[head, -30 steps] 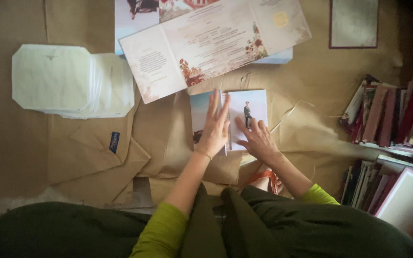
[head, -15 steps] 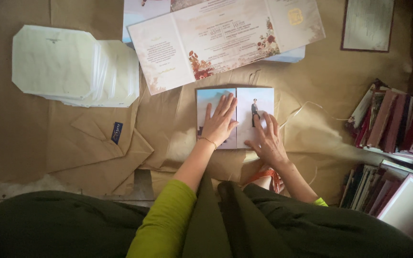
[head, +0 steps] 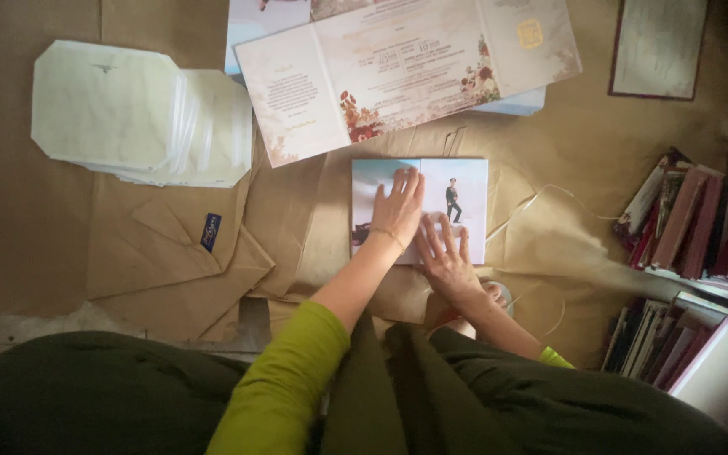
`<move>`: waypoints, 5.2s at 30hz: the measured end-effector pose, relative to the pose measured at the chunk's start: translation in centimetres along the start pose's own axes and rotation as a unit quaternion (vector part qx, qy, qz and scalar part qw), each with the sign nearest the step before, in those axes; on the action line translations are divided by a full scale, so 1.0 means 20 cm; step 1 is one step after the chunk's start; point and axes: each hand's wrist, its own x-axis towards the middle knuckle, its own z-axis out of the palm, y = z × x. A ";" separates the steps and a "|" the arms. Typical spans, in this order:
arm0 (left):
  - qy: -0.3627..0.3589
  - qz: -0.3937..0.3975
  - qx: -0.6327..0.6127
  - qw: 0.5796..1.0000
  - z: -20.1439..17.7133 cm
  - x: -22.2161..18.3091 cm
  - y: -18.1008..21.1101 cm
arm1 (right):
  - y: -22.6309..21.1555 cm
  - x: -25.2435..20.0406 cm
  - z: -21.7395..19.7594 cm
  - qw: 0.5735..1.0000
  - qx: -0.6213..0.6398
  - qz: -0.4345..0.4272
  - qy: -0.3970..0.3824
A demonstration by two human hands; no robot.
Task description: Folding and stacking wedding invitations in a production area.
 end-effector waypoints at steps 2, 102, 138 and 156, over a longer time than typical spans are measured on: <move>-0.015 0.004 0.018 1.000 -0.06 0.11 -0.02 | 0.00 0.00 0.03 0.999 -0.033 0.003 0.001; -0.170 -0.089 -0.089 0.977 -0.34 0.04 -0.09 | 0.41 0.54 -0.38 0.972 0.201 0.054 0.106; -0.152 -0.106 -0.027 0.982 -0.09 0.06 -0.11 | 0.04 0.10 -0.04 0.974 -0.170 -0.080 0.123; -0.133 -0.063 -0.011 0.989 -0.16 -0.05 -0.12 | -0.09 0.11 -0.10 0.925 -0.287 -0.153 0.195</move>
